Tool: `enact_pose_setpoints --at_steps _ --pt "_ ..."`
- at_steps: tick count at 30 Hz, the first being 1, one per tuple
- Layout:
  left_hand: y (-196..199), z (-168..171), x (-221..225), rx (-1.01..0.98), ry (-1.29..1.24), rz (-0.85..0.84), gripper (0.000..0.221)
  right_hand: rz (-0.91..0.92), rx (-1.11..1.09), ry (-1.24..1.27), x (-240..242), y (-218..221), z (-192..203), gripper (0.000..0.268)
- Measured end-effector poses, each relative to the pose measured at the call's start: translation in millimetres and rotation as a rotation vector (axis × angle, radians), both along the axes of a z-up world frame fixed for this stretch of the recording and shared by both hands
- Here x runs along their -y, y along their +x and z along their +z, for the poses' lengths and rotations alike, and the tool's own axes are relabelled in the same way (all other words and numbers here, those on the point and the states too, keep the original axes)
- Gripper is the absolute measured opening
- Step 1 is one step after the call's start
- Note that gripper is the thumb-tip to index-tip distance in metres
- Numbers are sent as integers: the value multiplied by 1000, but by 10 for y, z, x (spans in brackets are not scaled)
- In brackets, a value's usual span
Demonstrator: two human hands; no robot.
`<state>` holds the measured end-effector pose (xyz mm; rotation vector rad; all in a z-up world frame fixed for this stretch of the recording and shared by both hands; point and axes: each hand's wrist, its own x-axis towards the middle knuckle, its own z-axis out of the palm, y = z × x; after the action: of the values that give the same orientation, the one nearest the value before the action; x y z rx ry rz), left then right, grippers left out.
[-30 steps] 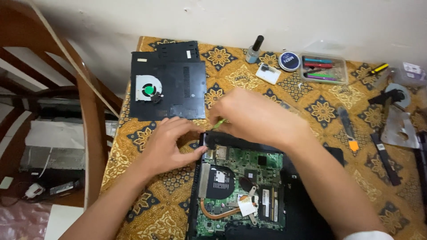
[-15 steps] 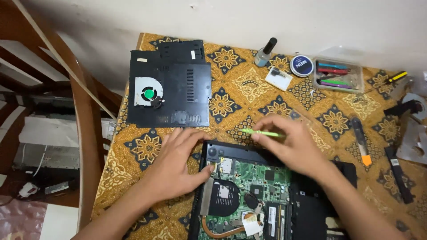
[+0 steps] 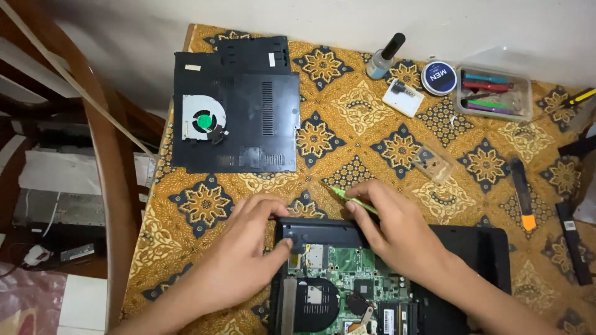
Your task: Disassembling a laptop to access and remove internal components like the RAM module using a screwdriver and prying tool.
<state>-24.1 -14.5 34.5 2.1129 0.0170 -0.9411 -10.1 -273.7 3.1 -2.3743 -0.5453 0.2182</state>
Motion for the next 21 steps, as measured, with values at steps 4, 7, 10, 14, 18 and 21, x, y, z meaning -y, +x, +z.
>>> enact_pose_setpoints --at_steps 4,7,10,14,18,21 --pt "17 149 -92 -164 123 -76 38 7 -83 -51 -19 -30 0 18" --pt "4 103 -146 -94 48 -114 34 36 -72 -84 -48 -73 36 14" --pt "52 227 -123 -224 99 -136 37 27 -89 -54 -27 -114 37 14" --pt "30 228 -107 -371 -106 -16 33 -37 -151 -114 61 -234 57 25" --pt "-79 18 -90 -342 -362 131 33 -49 -65 -132 221 -370 29 31" --pt "-42 304 -13 -392 -301 177 43 14 116 -6 272 -451 121 25"
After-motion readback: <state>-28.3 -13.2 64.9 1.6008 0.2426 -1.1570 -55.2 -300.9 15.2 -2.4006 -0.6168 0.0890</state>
